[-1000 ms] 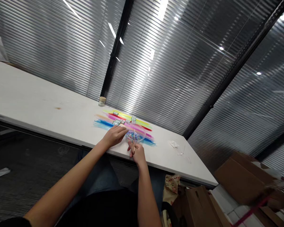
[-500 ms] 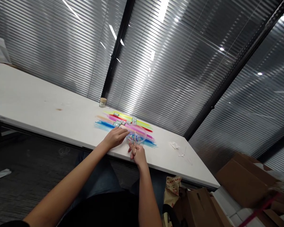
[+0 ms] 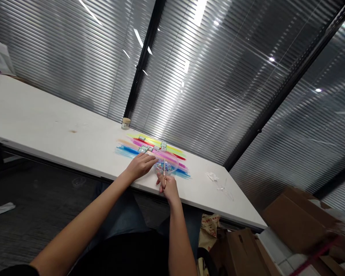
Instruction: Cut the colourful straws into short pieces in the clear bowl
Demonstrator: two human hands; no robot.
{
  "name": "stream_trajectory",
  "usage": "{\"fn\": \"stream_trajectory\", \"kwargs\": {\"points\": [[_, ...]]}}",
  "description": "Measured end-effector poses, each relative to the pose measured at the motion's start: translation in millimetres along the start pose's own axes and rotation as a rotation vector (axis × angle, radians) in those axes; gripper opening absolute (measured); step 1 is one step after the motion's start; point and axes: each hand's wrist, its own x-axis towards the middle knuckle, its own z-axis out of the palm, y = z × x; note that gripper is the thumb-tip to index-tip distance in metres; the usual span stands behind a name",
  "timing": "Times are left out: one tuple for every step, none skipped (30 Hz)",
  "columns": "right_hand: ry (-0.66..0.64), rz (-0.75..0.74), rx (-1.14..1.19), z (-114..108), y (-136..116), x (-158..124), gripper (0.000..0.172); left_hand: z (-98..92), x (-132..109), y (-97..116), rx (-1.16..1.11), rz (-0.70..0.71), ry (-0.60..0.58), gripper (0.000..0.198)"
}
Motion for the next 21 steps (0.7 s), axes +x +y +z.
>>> {"fn": "stream_trajectory", "kwargs": {"points": [[0.000,-0.003,0.003,0.0,0.6,0.3,0.052,-0.3,0.3,0.2,0.014,-0.006,-0.002,0.026],[0.003,-0.006,0.004,0.2,1.4,0.6,0.052,-0.5,0.5,0.4,0.025,-0.010,-0.001,0.025],[0.008,-0.008,0.005,0.4,2.2,1.0,0.051,-0.7,0.7,0.6,0.033,-0.010,0.000,0.025],[0.014,-0.008,0.006,0.6,2.9,1.4,0.051,-0.7,1.0,0.6,0.039,-0.007,0.001,0.025],[0.020,-0.005,0.009,0.9,3.4,1.7,0.051,-0.6,1.2,0.6,0.042,-0.005,0.003,0.025],[0.027,0.001,0.015,1.2,3.7,2.0,0.051,-0.4,1.3,0.6,0.043,-0.004,0.004,0.025],[0.036,0.011,0.023,1.5,3.7,2.1,0.051,0.0,1.3,0.4,0.043,-0.006,0.006,0.025],[0.046,0.025,0.035,1.7,3.4,2.2,0.051,0.6,1.1,0.2,0.043,-0.011,0.007,0.026],[0.055,0.038,0.048,1.9,2.9,2.1,0.051,1.3,0.6,0.0,0.041,-0.017,0.006,0.026],[0.063,0.048,0.062,2.0,2.2,2.0,0.051,2.2,0.0,-0.3,0.037,-0.025,0.005,0.026],[0.065,0.056,0.075,2.1,1.6,1.8,0.052,3.2,-0.7,-0.6,0.032,-0.033,0.003,0.026],[0.064,0.061,0.083,2.1,1.1,1.6,0.052,4.1,-1.6,-0.8,0.025,-0.041,0.000,0.028],[0.057,0.065,0.085,2.1,0.8,1.5,0.052,4.9,-2.4,-1.0,0.016,-0.047,-0.003,0.029],[0.047,0.066,0.082,2.1,0.7,1.4,0.053,5.6,-3.1,-1.1,0.006,-0.052,-0.005,0.031],[0.037,0.064,0.075,2.1,0.9,1.3,0.053,5.9,-3.5,-1.1,-0.004,-0.054,-0.005,0.033],[0.030,0.060,0.065,2.1,1.2,1.4,0.053,6.0,-3.6,-1.0,-0.014,-0.056,-0.004,0.034],[0.025,0.052,0.054,2.1,1.7,1.5,0.053,5.8,-3.5,-0.8,-0.023,-0.055,0.000,0.035],[0.023,0.044,0.043,2.1,2.1,1.7,0.054,5.6,-3.2,-0.6,-0.034,-0.051,0.005,0.035],[0.022,0.036,0.030,2.1,2.5,1.9,0.054,5.3,-2.7,-0.3,-0.048,-0.046,0.013,0.035],[0.022,0.030,0.018,2.1,2.8,2.0,0.054,5.1,-2.2,-0.1,-0.064,-0.041,0.021,0.034],[0.022,0.028,0.007,2.1,3.0,2.0,0.055,5.0,-1.8,0.1,-0.080,-0.033,0.029,0.033]]}}
